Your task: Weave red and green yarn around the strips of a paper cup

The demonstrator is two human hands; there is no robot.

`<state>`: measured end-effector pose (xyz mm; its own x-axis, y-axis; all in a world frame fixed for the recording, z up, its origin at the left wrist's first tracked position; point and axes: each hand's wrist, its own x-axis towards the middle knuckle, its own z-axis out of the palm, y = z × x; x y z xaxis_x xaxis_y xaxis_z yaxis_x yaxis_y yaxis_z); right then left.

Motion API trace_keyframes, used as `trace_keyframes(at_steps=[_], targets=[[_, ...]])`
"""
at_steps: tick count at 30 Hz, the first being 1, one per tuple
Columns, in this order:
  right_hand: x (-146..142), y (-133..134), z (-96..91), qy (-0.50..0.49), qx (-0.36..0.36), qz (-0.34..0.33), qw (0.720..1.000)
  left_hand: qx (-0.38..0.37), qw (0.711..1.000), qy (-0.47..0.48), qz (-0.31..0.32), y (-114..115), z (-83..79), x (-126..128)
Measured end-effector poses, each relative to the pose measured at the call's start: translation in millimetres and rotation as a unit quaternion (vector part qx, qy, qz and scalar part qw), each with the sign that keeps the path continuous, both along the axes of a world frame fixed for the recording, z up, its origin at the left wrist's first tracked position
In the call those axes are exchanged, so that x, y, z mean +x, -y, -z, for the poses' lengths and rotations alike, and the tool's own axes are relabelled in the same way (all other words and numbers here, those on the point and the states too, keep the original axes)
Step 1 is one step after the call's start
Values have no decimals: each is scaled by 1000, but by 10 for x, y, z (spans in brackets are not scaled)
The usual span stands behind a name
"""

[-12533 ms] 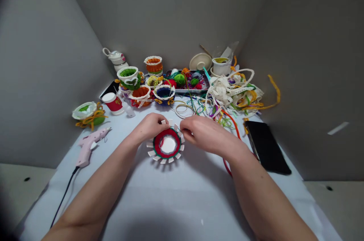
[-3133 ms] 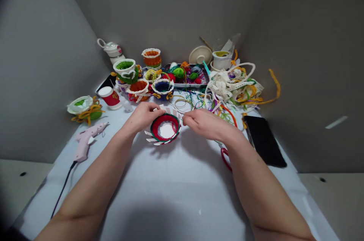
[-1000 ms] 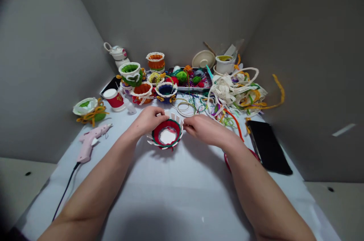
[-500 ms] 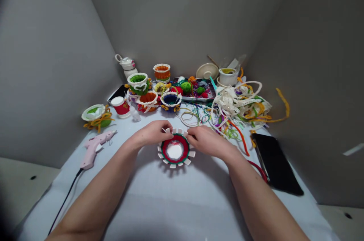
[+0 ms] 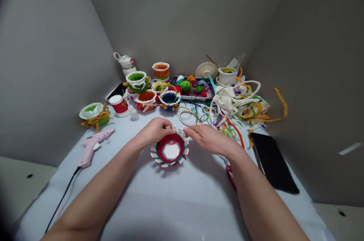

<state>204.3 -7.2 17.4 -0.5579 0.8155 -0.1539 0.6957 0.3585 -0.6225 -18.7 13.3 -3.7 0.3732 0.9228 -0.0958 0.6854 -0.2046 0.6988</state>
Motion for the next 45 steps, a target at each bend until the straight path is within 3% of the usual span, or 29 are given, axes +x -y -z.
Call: trace_keyframes(at_steps=[4, 8, 14, 18, 24, 32, 36, 45], targets=[[9, -6, 21, 12, 73, 7, 997, 53, 997, -63, -10, 11, -2, 17], [-63, 49, 12, 25, 161, 7, 987, 59, 994, -96, -13, 29, -26, 38], [-92, 115, -38, 44, 199, -39, 978, 55, 992, -112, -19, 31, -34, 46], [-24, 56, -4, 63, 190, -48, 979, 41, 994, -94, -23, 5, -31, 8], [33, -19, 64, 118, 96, -47, 987, -25, 999, -3, -34, -37, -44, -50], [17, 8, -20, 50, 12, 3, 999, 24, 996, -43, -73, -58, -19, -19], [-47, 15, 8, 82, 21, 5, 996, 24, 994, -66, -81, -51, -16, -26], [-128, 47, 109, 111, 77, -41, 990, -16, 996, -30, 84, 27, -99, -33]])
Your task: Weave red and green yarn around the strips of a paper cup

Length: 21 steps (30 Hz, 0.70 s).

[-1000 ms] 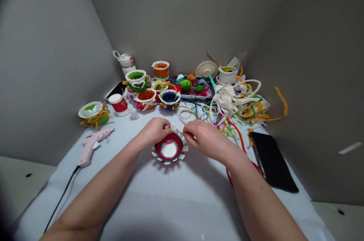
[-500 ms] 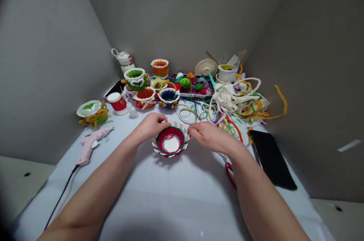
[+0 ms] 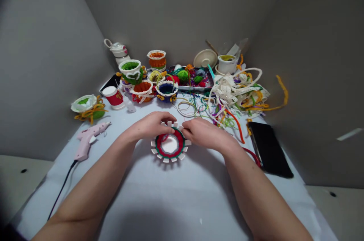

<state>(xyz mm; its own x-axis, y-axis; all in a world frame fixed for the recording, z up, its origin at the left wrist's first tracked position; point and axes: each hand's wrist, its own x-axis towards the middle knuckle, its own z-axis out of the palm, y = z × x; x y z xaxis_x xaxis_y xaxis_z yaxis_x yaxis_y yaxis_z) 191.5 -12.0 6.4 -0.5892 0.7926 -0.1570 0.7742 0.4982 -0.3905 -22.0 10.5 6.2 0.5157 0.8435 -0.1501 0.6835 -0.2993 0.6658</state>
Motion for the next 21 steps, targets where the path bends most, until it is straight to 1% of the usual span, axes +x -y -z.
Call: trace_keyframes(at_steps=[2, 4, 6, 9, 11, 13, 16, 18, 21], targets=[[-1, 7, 7, -2, 4, -1, 1000, -5, 1000, 4, 7, -1, 38, 30], [12, 6, -7, -11, -1, 7, 1000, -10, 1000, 13, -7, -13, 86, 46], [46, -2, -42, -30, -24, 12, 999, -7, 999, 31, -27, -27, 117, 45], [117, -18, -107, -62, -57, 8, 996, 23, 998, 26, -54, -40, 118, 35], [154, -26, -135, -67, -54, 10, 996, 53, 996, -5, -72, -40, 103, 37], [167, -29, -139, -67, -29, 22, 997, 76, 993, -39, -85, -33, 89, 47], [143, -15, -122, -68, 36, 30, 997, 94, 989, -74, -89, -24, 83, 64], [115, 10, -119, -65, 78, 22, 995, 99, 987, -88, -89, -23, 85, 69], [84, 53, -142, -52, 111, 1, 992, 98, 985, -99, -98, -27, 90, 63]])
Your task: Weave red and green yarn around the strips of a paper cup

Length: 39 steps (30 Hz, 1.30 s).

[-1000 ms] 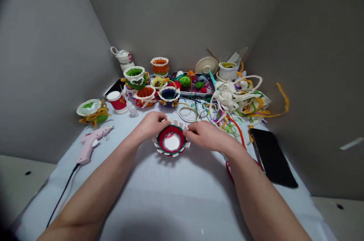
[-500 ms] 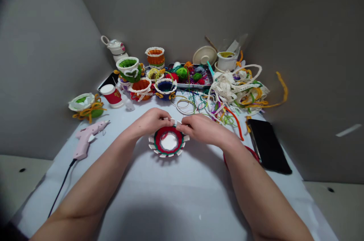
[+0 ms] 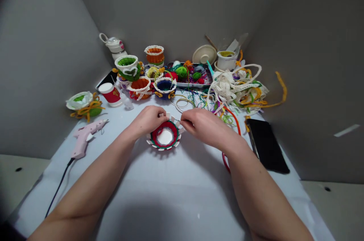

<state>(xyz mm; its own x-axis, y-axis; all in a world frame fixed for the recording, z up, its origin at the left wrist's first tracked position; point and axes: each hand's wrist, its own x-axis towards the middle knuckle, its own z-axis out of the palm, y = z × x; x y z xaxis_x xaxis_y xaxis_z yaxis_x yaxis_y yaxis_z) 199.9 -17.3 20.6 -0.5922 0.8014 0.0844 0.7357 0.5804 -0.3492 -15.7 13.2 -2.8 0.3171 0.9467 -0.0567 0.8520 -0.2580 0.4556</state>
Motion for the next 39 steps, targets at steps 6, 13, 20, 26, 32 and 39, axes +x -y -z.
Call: trace_keyframes(at_steps=[6, 13, 20, 26, 32, 39], targets=[[36, -21, 23, 55, -42, 2, 998, -20, 999, 28, -23, -27, -12, -36], [69, -52, 56, 59, -100, 9, 993, -59, 991, 100, -73, -59, 1, -51], [-17, -2, -36, 21, -165, 56, 984, 0, 991, 90, -98, -38, -14, 1], [-45, -46, 78, 67, -99, 55, 991, -37, 992, 107, -60, -37, -36, -61], [-63, -22, 92, 68, -108, 20, 992, -79, 982, 146, 88, 33, -72, -33], [-12, -18, 6, 7, -147, 12, 989, -119, 981, 144, 60, 44, -14, 7]])
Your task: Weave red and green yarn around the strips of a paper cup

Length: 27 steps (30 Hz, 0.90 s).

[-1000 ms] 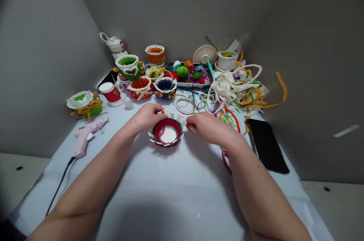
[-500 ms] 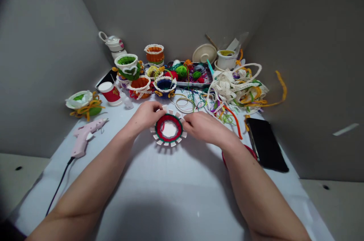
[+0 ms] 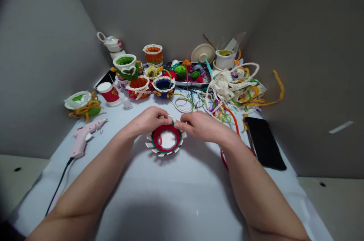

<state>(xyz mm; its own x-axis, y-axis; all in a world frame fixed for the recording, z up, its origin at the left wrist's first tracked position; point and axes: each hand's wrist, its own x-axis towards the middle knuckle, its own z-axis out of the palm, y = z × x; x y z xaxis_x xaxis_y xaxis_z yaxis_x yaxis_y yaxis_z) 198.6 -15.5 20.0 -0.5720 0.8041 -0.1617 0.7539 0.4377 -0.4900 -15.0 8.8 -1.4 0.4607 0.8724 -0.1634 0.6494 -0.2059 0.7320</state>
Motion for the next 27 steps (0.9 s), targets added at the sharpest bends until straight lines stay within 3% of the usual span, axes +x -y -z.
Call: trace_keyframes(at_steps=[4, 11, 17, 24, 27], targets=[[119, -31, -45, -20, -9, -4, 1000, 21, 999, -3, -28, -31, 5, -31], [3, 67, -46, 11, 123, 32, 992, 86, 990, -82, -76, -34, 51, 17], [-92, 134, -69, 59, 189, -14, 980, 82, 987, -107, -83, -22, 42, 29], [48, 70, -42, 47, 191, -65, 978, 66, 989, -104, -80, -40, 12, 6], [86, 32, -12, 66, 163, -57, 983, 61, 991, -90, -73, -50, 13, -8]])
